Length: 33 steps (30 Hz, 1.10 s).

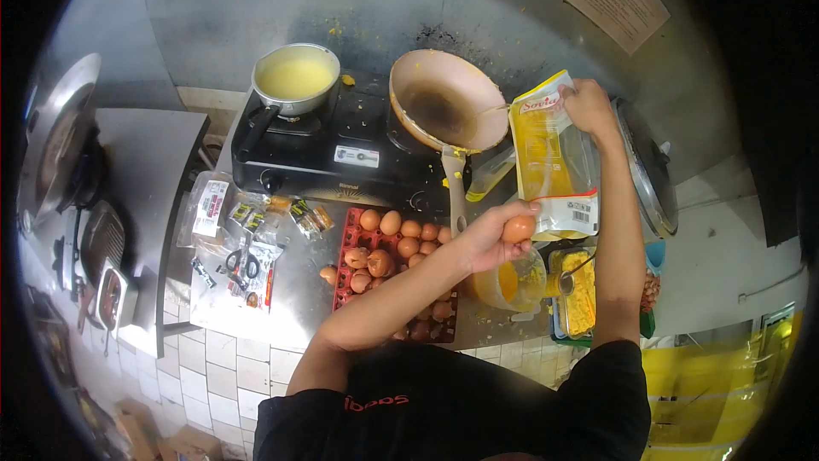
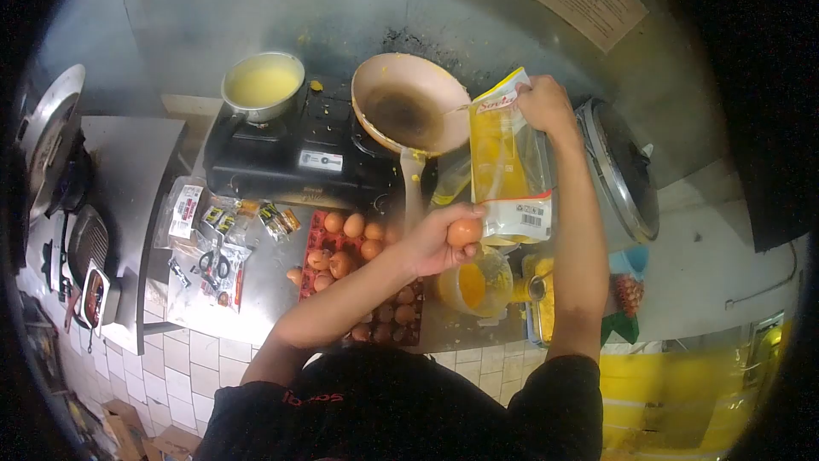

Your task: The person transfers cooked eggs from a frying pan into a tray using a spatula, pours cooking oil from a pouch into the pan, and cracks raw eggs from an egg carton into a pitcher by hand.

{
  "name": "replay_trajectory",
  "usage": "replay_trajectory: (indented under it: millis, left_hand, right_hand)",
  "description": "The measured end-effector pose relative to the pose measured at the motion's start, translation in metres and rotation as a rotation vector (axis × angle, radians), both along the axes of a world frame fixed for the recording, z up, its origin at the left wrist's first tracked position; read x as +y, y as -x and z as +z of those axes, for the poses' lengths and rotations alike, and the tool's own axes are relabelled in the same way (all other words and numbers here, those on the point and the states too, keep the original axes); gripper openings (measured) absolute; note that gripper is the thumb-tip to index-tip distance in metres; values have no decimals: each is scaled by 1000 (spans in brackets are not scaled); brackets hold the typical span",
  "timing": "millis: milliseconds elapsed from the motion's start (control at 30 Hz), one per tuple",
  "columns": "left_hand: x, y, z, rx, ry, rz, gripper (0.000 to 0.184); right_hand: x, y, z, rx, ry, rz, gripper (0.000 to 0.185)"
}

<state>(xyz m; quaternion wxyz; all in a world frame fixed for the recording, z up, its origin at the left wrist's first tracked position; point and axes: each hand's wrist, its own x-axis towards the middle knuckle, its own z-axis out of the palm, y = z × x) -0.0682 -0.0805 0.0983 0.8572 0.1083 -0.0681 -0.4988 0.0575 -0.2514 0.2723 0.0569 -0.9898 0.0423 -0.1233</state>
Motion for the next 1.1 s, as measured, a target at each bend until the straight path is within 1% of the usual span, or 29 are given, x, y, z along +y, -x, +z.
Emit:
replay_trajectory:
  millis: [100,200,267,367,400,433,500,567,633,667,700,733,767,833,867,900,967,1033,1100]
  left_hand:
    - [1,-3,-1,11,-8,78,28]
    - [5,-8,-2,53,-41,161,28]
    - [6,-12,-4,73,-73,248,27]
    - [13,-9,-1,31,-102,317,30]
    - [20,-2,1,-39,-95,319,39]
    - [23,6,5,-29,-155,348,44]
    - [42,26,5,-183,-141,298,46]
    - [63,51,4,-199,-162,365,42]
    - [82,77,2,-131,-144,498,40]
    - [80,91,15,70,-326,745,39]
    - [100,96,-18,46,-113,761,38]
    - [111,106,-25,122,-133,865,34]
    - [124,111,-41,67,-45,906,33]
    - [152,125,-84,53,11,1039,38]
    - [161,131,-96,70,-72,1127,38]
    - [164,136,-106,81,-156,1226,38]
    - [158,149,-108,267,-170,1249,37]
    - [140,154,-118,264,-230,1266,37]
    - [123,155,-122,273,-273,1264,38]
  right_hand:
    - [1,8,6,-106,-44,-57,32]
    - [-5,13,0,-399,-23,22,32]
    - [-5,22,3,-525,-126,13,32]
    - [6,46,14,-782,-243,31,33]
    - [8,55,20,-880,-275,36,33]
    - [5,64,26,-949,-296,26,33]
    - [-8,82,39,-1090,-336,-5,34]
    - [-43,103,53,-1235,-339,-25,33]
    - [-75,138,73,-1399,-351,-4,32]
    - [-96,159,81,-1433,-405,-15,31]
    - [-118,182,88,-1468,-448,-32,30]
    - [-140,207,93,-1487,-528,51,28]
    - [-165,236,93,-1450,-516,10,28]
    - [-211,297,88,-1373,-491,-83,28]
    - [-227,328,80,-1281,-427,-284,26]
    - [-248,356,71,-1149,-275,-386,25]
    - [-295,403,38,-850,-21,-548,22]
    - [-340,433,-6,-535,137,-568,21]
    - [-378,440,-51,-544,153,-620,23]
